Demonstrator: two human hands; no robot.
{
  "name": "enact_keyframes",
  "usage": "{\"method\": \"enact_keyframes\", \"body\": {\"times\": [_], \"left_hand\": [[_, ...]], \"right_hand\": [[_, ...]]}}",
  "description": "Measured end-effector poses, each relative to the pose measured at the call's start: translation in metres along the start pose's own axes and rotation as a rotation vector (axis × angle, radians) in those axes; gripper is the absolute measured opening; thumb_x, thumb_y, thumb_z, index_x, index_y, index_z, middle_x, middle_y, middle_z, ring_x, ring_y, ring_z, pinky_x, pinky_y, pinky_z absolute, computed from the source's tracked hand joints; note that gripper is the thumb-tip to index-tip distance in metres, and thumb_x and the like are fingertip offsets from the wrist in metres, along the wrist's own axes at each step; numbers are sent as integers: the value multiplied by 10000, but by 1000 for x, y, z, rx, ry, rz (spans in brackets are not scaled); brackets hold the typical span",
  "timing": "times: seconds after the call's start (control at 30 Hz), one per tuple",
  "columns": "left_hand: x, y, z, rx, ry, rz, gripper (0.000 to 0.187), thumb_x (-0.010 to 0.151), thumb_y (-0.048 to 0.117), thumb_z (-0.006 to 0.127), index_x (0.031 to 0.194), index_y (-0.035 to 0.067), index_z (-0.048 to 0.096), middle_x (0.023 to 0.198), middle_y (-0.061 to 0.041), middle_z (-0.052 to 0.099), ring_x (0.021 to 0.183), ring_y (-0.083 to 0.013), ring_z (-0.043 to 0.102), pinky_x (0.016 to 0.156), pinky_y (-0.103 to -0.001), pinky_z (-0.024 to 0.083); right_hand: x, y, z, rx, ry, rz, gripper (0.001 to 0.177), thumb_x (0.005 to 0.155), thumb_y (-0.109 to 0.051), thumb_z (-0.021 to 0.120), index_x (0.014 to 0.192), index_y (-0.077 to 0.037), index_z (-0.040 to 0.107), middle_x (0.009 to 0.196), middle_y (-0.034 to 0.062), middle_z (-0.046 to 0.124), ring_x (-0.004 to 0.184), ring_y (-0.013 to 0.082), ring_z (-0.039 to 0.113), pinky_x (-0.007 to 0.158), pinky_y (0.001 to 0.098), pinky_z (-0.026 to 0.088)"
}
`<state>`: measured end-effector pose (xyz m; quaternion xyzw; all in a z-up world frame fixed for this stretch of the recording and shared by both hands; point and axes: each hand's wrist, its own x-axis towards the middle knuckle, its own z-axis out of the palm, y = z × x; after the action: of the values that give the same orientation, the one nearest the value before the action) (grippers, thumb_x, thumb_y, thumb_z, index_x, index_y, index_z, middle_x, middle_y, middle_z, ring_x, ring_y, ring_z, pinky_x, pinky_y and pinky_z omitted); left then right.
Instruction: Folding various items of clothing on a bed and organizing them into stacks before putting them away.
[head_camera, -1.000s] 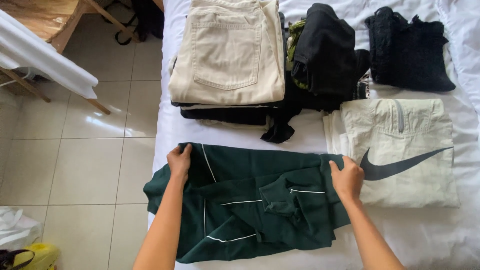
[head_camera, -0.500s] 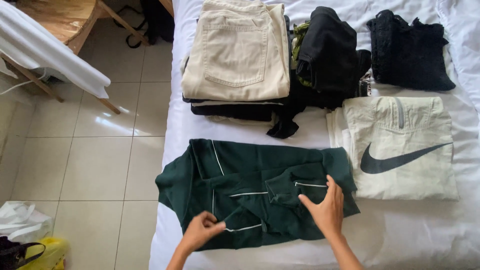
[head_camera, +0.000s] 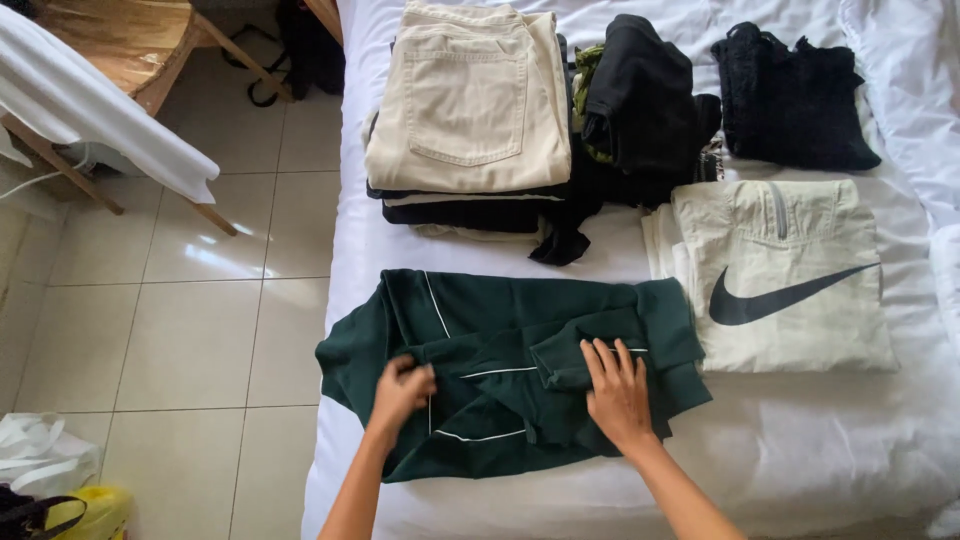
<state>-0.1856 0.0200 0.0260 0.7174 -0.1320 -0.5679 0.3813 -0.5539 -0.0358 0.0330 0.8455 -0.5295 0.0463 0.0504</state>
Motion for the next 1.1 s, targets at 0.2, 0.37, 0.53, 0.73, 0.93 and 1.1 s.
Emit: {"method": "enact_keyframes", "body": {"times": [0.2, 0.37, 0.53, 0.73, 0.93, 1.1], "left_hand": [[24, 44, 14, -109, 98, -141, 661, 958, 282, 687, 1519, 22, 454, 938, -133, 660, 724, -176, 665, 796, -353, 657], [46, 13, 6, -177, 95, -108, 472, 926, 217, 729, 1330, 11, 598, 911, -125, 584, 769, -246, 649, 776, -427, 641], [38, 20, 5, -285, 9, -142, 557, 953, 182, 678, 1429, -31, 484, 1342, -254, 480, 1086, -385, 662, 970, -554, 589], [44, 25, 18, -635, -24, -271, 256, 974, 202, 513, 1208, 98, 517, 982, -114, 611, 816, -236, 578, 670, -393, 486], [0, 32, 30, -623, 175, -348, 438, 891, 271, 661, 1238, 4, 690, 1183, -171, 722, 1046, -306, 675, 930, -422, 573], [-27, 17, 28, -81, -53, -325, 1337, 548, 429, 859, 1624, 76, 149, 1611, -163, 428, 1434, -328, 479, 1208, -480, 392]], "right_hand": [[5, 0, 14, 79, -49, 51, 736, 669, -214, 757, 1376, -179, 558, 1406, 94, 552, 1389, 423, 456, 1029, 723, 427], [33, 18, -20, 648, 135, 532, 356, 777, 48, 638, 1089, -109, 703, 1000, 144, 722, 980, 366, 679, 878, 474, 510], [-33, 1, -19, 1472, 185, 1212, 351, 835, -79, 722, 1168, -32, 622, 1164, 211, 632, 1169, 384, 546, 1044, 579, 305], [-55, -118, -81, 2109, -1294, 156, 112, 1030, -179, 615, 1097, -114, 675, 1010, 15, 699, 874, 115, 684, 875, 261, 562], [-22, -135, -158, 908, -1546, 310, 382, 991, -323, 589, 1372, -302, 575, 1211, -10, 616, 1039, 114, 622, 999, 267, 480], [-44, -80, -98, 914, -493, 404, 273, 827, -317, 731, 1086, -242, 779, 1119, -36, 748, 1047, 137, 718, 937, 320, 571]]}}
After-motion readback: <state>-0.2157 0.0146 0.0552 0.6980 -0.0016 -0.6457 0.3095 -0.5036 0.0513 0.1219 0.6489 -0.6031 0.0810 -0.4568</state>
